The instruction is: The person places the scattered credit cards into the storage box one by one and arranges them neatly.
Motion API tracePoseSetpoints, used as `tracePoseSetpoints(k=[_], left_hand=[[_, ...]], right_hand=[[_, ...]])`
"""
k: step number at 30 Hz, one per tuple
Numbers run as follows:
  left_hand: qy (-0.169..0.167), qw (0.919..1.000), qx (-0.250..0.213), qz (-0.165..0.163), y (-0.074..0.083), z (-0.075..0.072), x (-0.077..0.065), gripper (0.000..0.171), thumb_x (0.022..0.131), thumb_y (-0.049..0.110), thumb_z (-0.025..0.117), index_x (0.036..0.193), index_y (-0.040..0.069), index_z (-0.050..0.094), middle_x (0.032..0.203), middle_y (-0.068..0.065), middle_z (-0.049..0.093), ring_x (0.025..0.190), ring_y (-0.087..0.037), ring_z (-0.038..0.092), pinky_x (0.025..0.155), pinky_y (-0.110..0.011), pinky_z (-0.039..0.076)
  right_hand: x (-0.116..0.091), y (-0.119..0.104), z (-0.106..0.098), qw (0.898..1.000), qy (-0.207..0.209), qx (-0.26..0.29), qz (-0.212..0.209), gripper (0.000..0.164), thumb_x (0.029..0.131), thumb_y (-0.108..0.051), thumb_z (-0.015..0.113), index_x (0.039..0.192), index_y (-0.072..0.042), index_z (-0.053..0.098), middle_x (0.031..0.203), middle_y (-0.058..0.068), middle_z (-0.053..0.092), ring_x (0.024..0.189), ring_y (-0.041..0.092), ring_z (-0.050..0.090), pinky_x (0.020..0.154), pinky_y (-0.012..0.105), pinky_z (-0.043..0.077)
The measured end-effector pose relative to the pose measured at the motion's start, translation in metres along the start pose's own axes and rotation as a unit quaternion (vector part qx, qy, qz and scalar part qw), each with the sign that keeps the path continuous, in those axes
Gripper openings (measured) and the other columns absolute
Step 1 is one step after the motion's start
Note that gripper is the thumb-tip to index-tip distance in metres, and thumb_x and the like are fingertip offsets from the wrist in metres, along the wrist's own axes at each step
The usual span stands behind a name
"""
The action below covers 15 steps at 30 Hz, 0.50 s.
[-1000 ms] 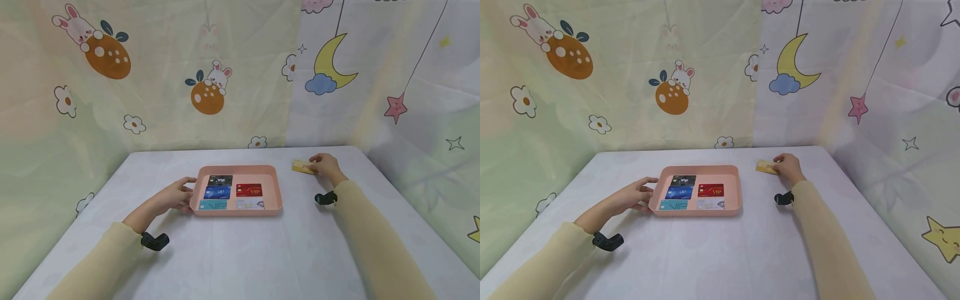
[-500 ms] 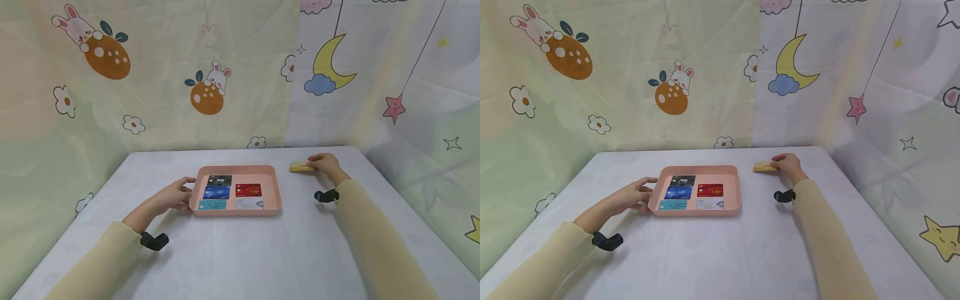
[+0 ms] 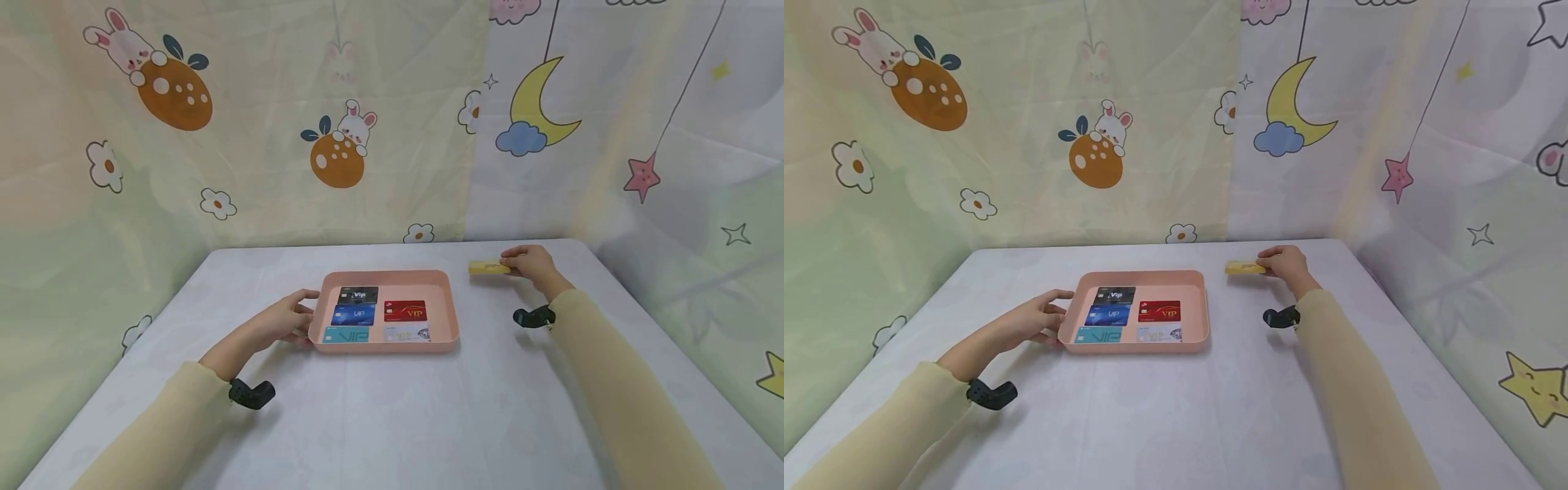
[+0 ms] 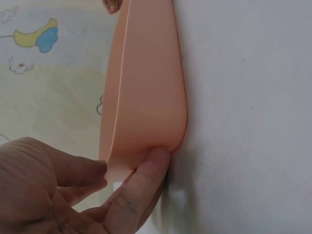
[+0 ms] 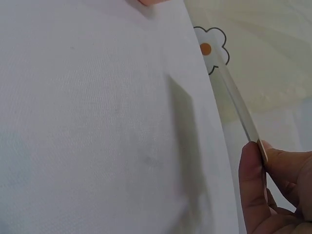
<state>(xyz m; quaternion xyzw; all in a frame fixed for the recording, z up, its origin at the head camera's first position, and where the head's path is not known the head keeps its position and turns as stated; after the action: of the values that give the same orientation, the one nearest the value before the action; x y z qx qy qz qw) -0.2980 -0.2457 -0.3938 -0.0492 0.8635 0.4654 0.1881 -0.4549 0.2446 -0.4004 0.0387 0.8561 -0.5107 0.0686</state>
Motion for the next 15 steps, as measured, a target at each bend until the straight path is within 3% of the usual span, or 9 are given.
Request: tracePoseSetpoints(k=[4, 11, 15], left_hand=[[0.001, 1.0, 0.0, 0.0, 0.0, 0.0, 0.0, 0.064, 0.104, 0.007, 0.052, 0.162, 0.012, 0.024, 0.145, -0.029, 0.048, 0.1, -0.03, 0.069, 0.079, -0.036, 0.063], [0.001, 1.0, -0.002, -0.002, -0.002, 0.001, 0.001, 0.064, 0.104, 0.007, 0.052, 0.162, 0.013, 0.025, 0.145, -0.028, 0.049, 0.098, -0.029, 0.07, 0.078, -0.036, 0.063], [0.003, 1.0, -0.001, -0.001, -0.001, 0.0, 0.0, 0.064, 0.104, 0.007, 0.052, 0.162, 0.013, 0.025, 0.144, -0.028, 0.048, 0.099, -0.029, 0.069, 0.077, -0.036, 0.063]], right_hand=[[-0.001, -0.005, 0.004, 1.0, 0.003, 0.017, 0.002, 0.041, 0.103, -0.014, 0.063, 0.138, 0.006, 0.057, 0.14, 0.024, 0.053, 0.111, 0.022, 0.061, 0.101, 0.035, 0.056], [-0.006, -0.019, 0.014, 0.999, -0.008, 0.049, -0.02, 0.041, 0.101, -0.012, 0.065, 0.136, 0.008, 0.056, 0.133, 0.02, 0.055, 0.092, 0.009, 0.061, 0.08, 0.018, 0.059], [-0.007, -0.027, 0.022, 0.998, -0.018, 0.06, -0.021, 0.043, 0.101, -0.012, 0.066, 0.138, 0.007, 0.056, 0.133, 0.02, 0.055, 0.093, 0.01, 0.061, 0.078, 0.017, 0.059]])
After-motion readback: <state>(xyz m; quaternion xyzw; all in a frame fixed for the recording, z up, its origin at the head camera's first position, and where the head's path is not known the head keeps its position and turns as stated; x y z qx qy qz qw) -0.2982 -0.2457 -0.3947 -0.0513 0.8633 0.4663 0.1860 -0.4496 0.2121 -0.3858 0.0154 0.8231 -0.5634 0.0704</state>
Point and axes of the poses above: each hand's wrist, its own x-axis towards the middle knuckle, its own z-axis out of the palm, y = z × x, the point moved 2 cm from there along x, towards the middle knuckle
